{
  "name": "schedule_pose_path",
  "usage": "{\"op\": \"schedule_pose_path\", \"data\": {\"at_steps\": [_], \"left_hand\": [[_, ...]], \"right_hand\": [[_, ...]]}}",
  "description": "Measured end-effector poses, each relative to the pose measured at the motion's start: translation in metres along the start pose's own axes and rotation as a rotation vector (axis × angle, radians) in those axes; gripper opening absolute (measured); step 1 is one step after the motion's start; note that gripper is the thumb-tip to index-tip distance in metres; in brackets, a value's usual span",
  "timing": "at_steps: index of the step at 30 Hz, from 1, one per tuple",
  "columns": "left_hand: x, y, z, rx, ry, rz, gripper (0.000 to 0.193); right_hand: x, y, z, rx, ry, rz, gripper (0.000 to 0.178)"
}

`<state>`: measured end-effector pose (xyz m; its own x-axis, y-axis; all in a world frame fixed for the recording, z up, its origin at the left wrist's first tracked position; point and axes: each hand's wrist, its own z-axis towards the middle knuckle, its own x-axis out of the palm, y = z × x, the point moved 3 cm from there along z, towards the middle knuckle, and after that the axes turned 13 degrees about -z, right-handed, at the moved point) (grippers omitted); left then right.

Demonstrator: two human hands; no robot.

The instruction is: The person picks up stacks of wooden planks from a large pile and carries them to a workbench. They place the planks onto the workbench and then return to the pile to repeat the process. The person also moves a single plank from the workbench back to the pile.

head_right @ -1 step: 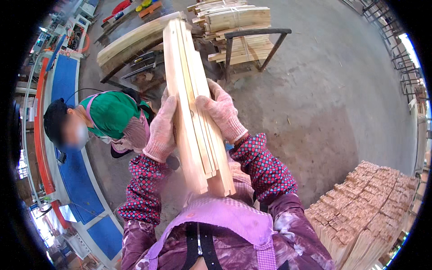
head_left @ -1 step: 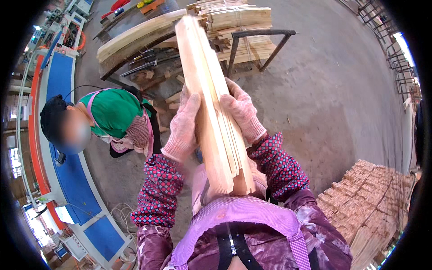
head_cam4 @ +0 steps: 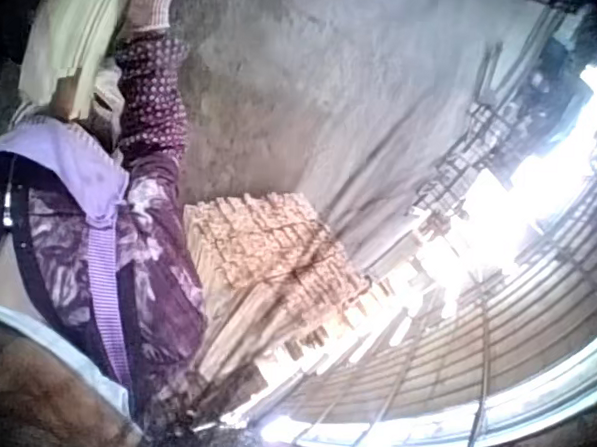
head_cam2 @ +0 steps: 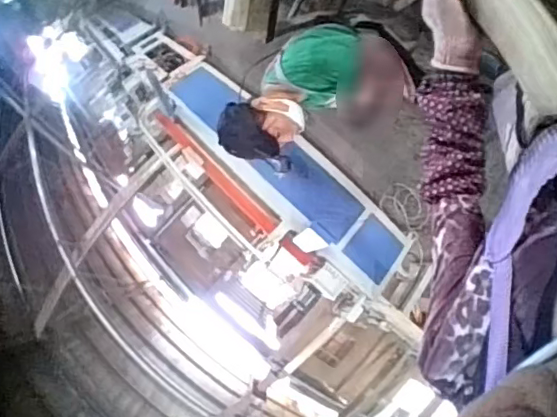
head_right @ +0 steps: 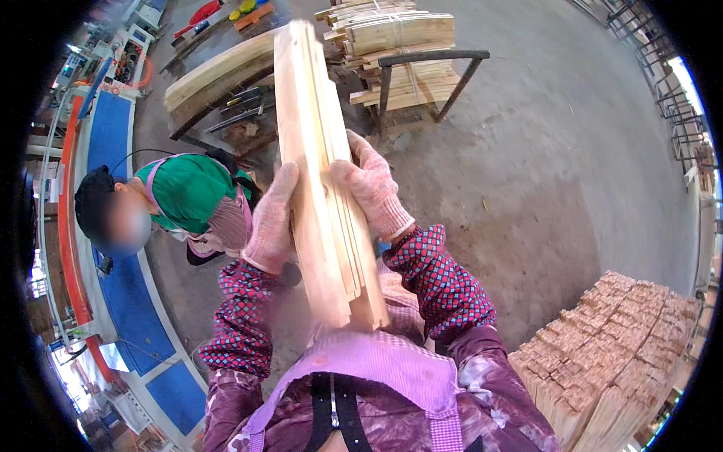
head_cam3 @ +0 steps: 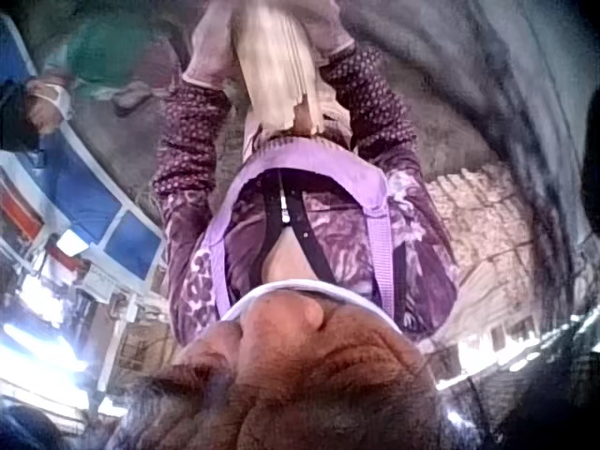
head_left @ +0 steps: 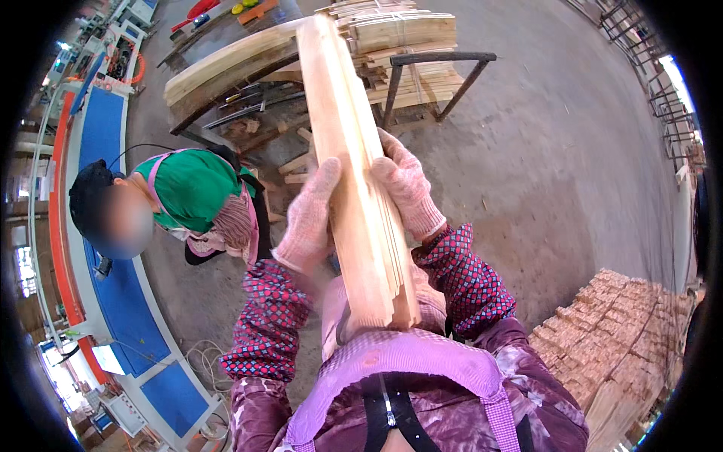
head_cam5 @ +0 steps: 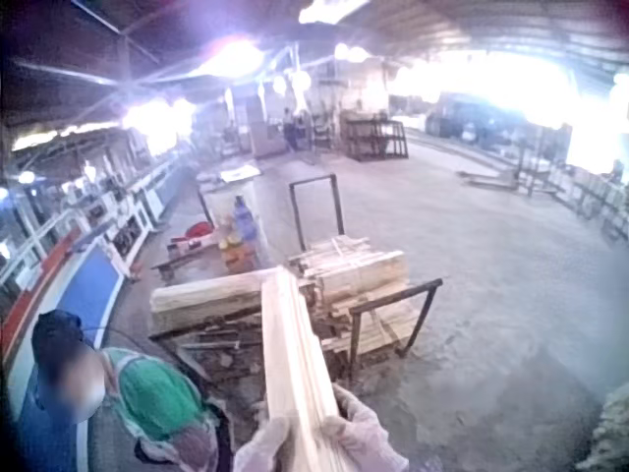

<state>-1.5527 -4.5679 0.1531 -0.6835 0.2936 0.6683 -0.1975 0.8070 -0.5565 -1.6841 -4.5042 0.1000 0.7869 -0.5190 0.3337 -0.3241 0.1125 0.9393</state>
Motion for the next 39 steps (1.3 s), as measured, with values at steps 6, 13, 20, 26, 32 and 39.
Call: {"op": "schedule_pose_path", "data": {"at_steps": [6, 13, 20, 26, 32, 39], "left_hand": [[0.012, 0.000, 0.020, 0.058, 0.200, 0.190, 0.080], [0.058, -0.028, 0.025, 0.114, -0.062, 1.513, 0.109], [0.044, -0.049, 0.009, 0.226, 0.296, 0.943, 0.076], [0.011, -0.034, 0.018, -0.099, 0.315, 0.019, 0.079], [0.001, -0.019, 0.016, -0.020, 0.284, -0.092, 0.072], [0.005, -0.014, 0.015, -0.051, 0.182, -0.184, 0.065]], "right_hand": [[0.008, 0.025, 0.010, -0.134, 0.152, -0.010, 0.104], [0.005, 0.026, 0.021, 0.141, 0.039, 0.456, 0.082], [0.000, 0.011, 0.014, 0.018, 0.065, 0.972, 0.082], [-0.007, 0.007, 0.020, -0.146, 0.110, 0.968, 0.084], [-0.004, 0.013, 0.015, -0.132, 0.089, 1.004, 0.083], [-0.010, 0.001, 0.012, -0.131, 0.130, 0.862, 0.091]]}}
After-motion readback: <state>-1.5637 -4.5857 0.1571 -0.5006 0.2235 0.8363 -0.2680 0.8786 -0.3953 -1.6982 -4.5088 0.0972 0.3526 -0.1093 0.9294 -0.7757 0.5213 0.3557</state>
